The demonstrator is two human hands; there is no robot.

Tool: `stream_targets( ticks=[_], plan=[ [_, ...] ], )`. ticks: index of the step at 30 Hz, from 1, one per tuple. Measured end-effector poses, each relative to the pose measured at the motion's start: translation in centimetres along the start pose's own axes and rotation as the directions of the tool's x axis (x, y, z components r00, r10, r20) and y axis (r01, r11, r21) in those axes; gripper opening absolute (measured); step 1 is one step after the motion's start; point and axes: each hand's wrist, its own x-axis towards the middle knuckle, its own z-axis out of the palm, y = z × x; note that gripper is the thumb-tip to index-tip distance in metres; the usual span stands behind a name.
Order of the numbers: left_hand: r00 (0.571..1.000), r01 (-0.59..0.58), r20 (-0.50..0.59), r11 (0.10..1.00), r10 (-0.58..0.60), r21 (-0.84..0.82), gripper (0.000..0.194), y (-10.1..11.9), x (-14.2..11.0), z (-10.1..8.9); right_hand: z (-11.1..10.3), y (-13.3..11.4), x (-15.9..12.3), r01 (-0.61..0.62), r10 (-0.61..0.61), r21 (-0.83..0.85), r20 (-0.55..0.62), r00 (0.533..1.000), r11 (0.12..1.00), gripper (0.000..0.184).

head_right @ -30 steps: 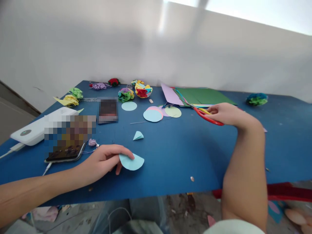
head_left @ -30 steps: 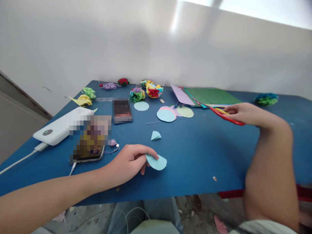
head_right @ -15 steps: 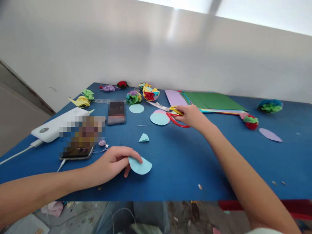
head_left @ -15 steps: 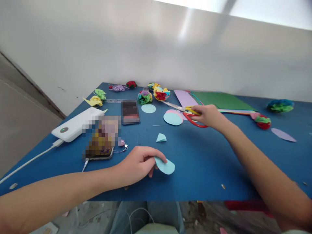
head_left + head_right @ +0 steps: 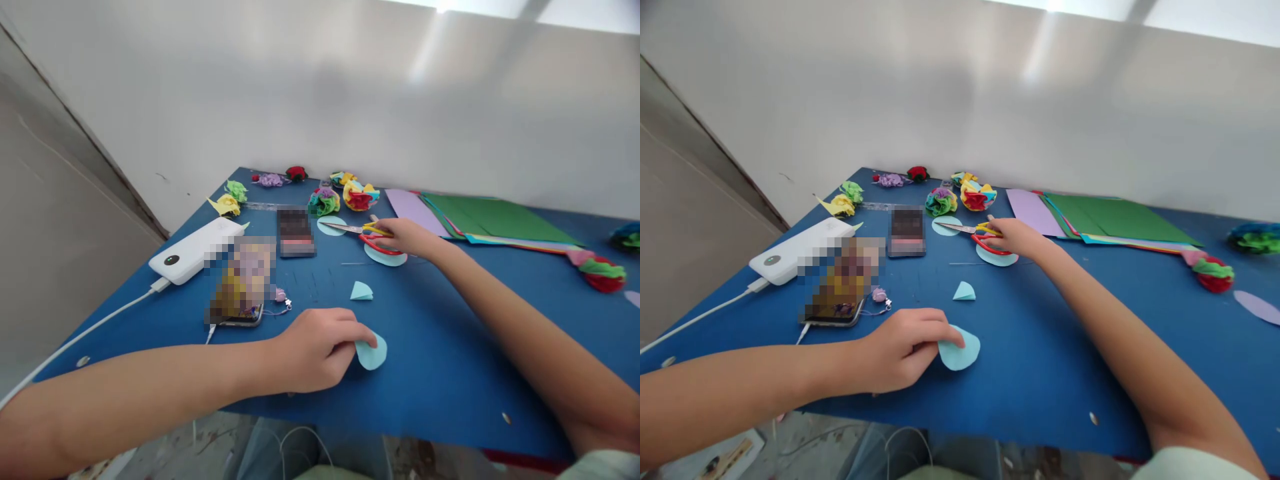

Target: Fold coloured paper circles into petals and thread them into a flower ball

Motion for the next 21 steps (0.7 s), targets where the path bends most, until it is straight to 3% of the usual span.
stream_targets(
  ticks=[5, 7, 8, 10, 12, 15, 17, 21],
  plan=[
    [1.000, -0.014, -0.009, 0.998, 0.014, -0.060, 0.038, 0.3, -0.2, -0.1, -1.3, 0.1, -0.2, -0.024, 0.023, -0.008, -0.061, 0.998, 1.000, 0.035],
    [0.999, -0.044, -0.016, 0.994, 0.043, -0.099, 0.038, 0.5, -0.2, -0.1, -2.2, -1.7, -0.3, -0.009, 0.006, -0.016, -0.140, 0.990, 1.000, 0.038],
    [0.998, -0.055, -0.021, 0.990, 0.052, -0.126, 0.037, 0.7, -0.2, 0.0, -2.5, -3.1, -0.5, 0.065, -0.063, 0.001, -0.204, 0.977, 0.998, 0.036],
    [0.998, -0.061, -0.019, 0.978, 0.058, -0.200, 0.037, 0.9, -0.1, 0.1, -2.8, -6.8, -0.9, 0.254, -0.217, 0.098, -0.287, 0.933, 0.962, 0.032],
    [1.000, -0.026, 0.007, 0.957, 0.030, -0.288, 0.036, 1.0, 0.0, 0.2, -2.4, -11.0, -1.3, 0.412, -0.356, 0.196, -0.266, 0.896, 0.890, 0.033],
    [0.993, 0.067, 0.113, 0.912, -0.023, -0.406, 0.037, 1.1, 0.1, 0.2, -1.0, -16.5, -1.8, 0.618, -0.544, 0.236, -0.311, 0.779, 0.750, 0.042],
    [0.976, 0.086, 0.216, 0.887, 0.016, -0.453, 0.041, 1.0, 0.0, 0.1, 0.0, -18.7, -1.9, 0.686, -0.593, 0.251, -0.359, 0.721, 0.683, 0.044],
    [0.932, 0.084, 0.349, 0.876, 0.099, -0.474, 0.043, 0.9, 0.0, 0.0, 1.0, -20.1, -1.8, 0.739, -0.657, 0.224, -0.345, 0.670, 0.635, 0.045]
  ],
)
